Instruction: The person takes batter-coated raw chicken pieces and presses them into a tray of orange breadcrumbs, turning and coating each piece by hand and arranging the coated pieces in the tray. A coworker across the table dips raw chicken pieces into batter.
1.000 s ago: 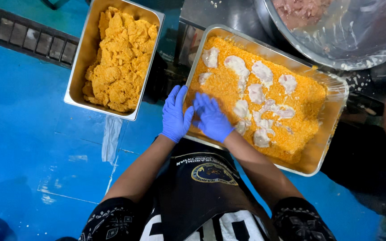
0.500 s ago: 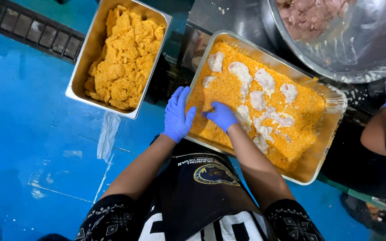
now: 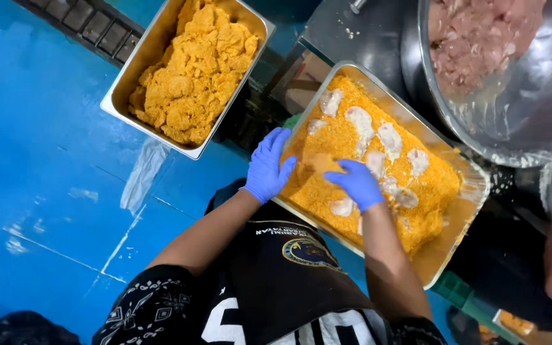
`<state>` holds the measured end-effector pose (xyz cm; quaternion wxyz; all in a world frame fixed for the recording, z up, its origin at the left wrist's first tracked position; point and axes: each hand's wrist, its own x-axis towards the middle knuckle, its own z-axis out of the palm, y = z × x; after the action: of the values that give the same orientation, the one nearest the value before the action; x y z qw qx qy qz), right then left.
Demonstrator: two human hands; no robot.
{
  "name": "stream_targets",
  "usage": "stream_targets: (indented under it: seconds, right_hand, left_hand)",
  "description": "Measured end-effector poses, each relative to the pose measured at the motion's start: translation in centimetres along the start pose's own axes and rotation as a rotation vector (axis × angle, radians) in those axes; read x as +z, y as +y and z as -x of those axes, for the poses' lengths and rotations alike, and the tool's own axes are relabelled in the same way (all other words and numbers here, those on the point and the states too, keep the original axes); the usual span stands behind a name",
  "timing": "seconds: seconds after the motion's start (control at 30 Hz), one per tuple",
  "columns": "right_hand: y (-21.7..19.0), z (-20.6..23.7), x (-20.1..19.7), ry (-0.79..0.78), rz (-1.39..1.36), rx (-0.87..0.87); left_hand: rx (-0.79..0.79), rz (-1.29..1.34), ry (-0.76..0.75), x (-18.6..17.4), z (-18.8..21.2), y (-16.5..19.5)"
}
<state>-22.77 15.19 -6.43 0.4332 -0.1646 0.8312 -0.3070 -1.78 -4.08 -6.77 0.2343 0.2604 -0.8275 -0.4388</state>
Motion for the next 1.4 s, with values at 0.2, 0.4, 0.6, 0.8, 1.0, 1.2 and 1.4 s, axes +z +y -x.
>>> stream_targets:
  seconds: [0.2,0.4,0.6,0.8,1.0,1.2,1.4]
  right_hand:
    - [-5.3,0.1,-4.2,0.082,0.121,-0.146]
    - [-16.6,-0.7,0.7,-0.111,-0.006,-0.175]
    - [-25.5,-5.3,10.8,-0.565,-0.272,-0.127]
    - [-19.0,-9.1,10.0,-0.072,-0.004,-0.404]
    - [-3.0,-5.2,0.4,0.202,-0.476,-0.108]
    - [3.1,1.9,8.9,0.265,-1.054,0.619]
    - [-0.8,-0.2,11.4,0.128,-1.613,0.371]
  left_hand:
    - [-0.169,0.100,0.104,0.7,-0.2,-0.6]
    - [-0.276,0.165,0.090,0.5,-0.4,-0.4]
    - [-0.311,0.186,0.058,-0.6,-0.7,0.1]
    - [-0.275,0.181,0.056,0.1,-0.6,-0.5]
    - [-0.171,0.138,0.044,1.2,0.0,-1.3]
    - [-0.137,0.128,-0.012,1.2,0.1,-1.4]
    - [-0.114,0.128,-0.061,1.3,0.2,-1.5]
